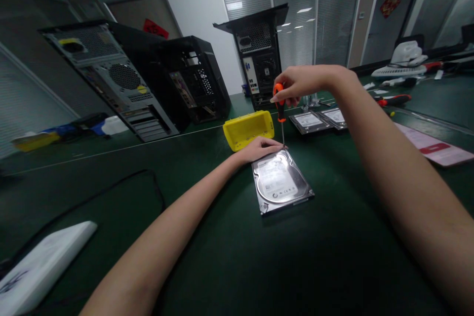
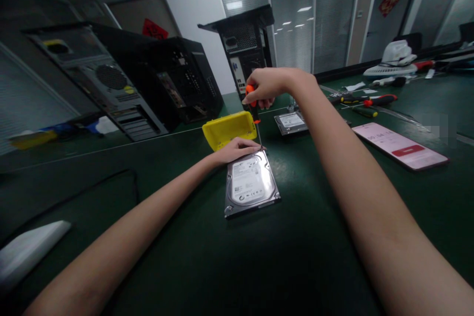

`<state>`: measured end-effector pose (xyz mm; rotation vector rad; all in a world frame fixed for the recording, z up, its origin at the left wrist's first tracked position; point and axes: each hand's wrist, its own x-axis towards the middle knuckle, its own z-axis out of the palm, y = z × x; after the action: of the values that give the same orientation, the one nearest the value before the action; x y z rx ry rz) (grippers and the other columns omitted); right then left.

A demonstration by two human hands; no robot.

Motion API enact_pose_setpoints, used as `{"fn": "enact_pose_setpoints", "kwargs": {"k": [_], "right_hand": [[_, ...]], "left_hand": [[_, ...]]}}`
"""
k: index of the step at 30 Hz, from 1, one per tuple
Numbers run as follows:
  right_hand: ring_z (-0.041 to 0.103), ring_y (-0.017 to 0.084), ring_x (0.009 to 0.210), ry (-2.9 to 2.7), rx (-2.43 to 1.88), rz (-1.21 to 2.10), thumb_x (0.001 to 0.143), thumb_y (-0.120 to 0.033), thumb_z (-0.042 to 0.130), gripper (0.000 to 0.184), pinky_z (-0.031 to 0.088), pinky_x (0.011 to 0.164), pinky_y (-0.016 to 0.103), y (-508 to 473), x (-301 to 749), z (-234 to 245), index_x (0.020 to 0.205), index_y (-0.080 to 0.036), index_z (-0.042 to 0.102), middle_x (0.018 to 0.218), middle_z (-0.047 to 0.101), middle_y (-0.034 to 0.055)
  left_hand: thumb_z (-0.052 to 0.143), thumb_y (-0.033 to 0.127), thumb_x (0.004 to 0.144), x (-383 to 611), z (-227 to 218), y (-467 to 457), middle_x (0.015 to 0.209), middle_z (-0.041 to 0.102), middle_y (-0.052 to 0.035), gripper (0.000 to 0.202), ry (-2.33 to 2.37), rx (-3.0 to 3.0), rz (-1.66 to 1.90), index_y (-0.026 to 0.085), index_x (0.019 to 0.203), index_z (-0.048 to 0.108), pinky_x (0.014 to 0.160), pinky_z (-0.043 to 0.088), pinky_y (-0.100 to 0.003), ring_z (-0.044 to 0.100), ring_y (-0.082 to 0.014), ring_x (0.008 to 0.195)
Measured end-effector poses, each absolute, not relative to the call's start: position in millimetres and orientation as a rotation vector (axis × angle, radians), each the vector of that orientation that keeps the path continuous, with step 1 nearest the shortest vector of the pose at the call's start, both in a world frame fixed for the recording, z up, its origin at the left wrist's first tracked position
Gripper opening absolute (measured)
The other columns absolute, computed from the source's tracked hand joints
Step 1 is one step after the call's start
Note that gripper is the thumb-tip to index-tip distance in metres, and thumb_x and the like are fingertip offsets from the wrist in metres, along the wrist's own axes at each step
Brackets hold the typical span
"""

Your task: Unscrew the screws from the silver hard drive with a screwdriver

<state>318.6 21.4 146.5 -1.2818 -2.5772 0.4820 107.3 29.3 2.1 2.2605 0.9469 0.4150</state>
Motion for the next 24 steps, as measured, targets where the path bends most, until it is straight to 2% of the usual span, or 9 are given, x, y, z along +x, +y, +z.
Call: {"fn": "enact_pose_setpoints", "kwargs": {"k": [24], "right_hand": [[0.064,0.016,0.082,-2.571,-1.289,0.506,0.079,-0.046,0.056,0.039,0.052,0.067,0.026,22.7,318.9,145.5,0.102,-0.014,0.06,0.085,0.066,0.0066]], "left_hand": [[0.05,0.039,0.084,107.7,1.0,27.9,0.114,0.065,-0.0088,0.039,0.943,2.266,0.43,0.016,0.111,0.066,0.086,0.043,-0.026,0.06,-0.0184,0.101]]}}
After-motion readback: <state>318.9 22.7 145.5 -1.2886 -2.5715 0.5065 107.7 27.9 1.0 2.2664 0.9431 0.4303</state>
